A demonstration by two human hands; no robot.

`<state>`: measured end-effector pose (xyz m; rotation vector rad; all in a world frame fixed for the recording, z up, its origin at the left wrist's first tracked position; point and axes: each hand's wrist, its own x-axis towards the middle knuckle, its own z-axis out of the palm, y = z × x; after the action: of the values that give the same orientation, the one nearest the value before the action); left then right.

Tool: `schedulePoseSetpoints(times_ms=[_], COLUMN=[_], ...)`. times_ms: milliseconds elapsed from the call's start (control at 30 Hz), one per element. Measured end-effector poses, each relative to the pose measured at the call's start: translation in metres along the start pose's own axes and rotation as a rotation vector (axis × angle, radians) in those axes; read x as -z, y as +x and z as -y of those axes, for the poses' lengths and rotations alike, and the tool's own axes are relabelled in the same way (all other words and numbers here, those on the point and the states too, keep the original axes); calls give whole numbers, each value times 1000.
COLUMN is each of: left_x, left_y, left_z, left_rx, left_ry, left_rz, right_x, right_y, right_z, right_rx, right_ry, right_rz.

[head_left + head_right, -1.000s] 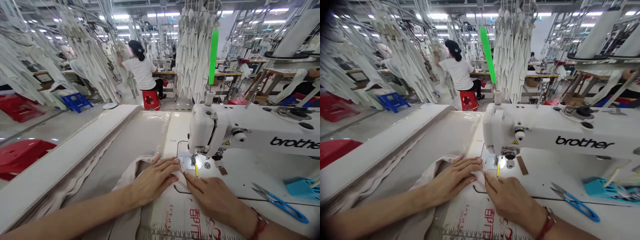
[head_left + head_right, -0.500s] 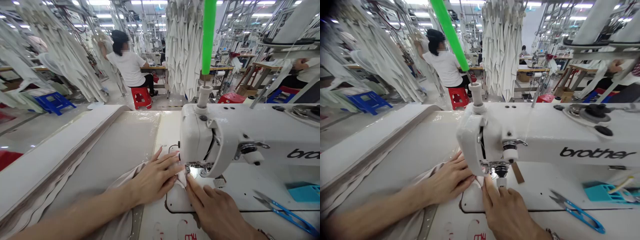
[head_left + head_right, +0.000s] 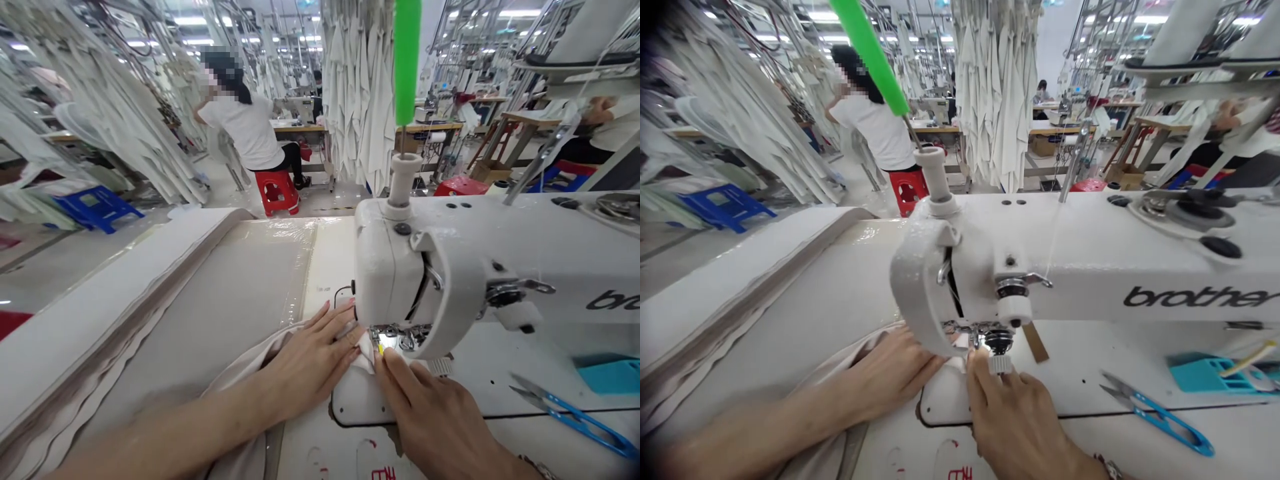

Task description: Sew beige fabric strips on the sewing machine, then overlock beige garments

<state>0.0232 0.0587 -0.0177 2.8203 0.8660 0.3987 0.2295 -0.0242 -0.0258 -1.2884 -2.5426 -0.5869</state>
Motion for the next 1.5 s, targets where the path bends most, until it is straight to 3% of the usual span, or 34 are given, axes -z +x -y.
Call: schedulePoseSetpoints(times_ms=[200, 300, 367, 567, 800, 1000, 1267, 1500], left_x=[1, 3, 6, 4, 1, 7, 4, 7], left_y=[-1, -3, -3, 2, -3, -2, -3, -6], left_z=[-4, -4, -4, -6, -10, -18, -8, -12], left_rx=[33, -58, -99, 124, -93, -134, -118, -170], left_ry=[21, -42, -142, -255, -139, -42, -294, -224], left_rz=[-49, -170, -181, -116, -325, -295, -235, -190], right_x=[5, 7, 8, 13, 13, 11, 15, 20], right_y=[4, 7, 8, 11, 13, 9, 8, 8], right_z=[-1, -3, -6, -14, -19, -21, -20, -16], right_rx=[-5, -17, -28, -38, -57, -73, -21, -14], right_ry=[10, 28, 50, 71, 132, 158, 187, 228], right_rz=[-18, -17, -20, -21, 4, 23, 34, -25])
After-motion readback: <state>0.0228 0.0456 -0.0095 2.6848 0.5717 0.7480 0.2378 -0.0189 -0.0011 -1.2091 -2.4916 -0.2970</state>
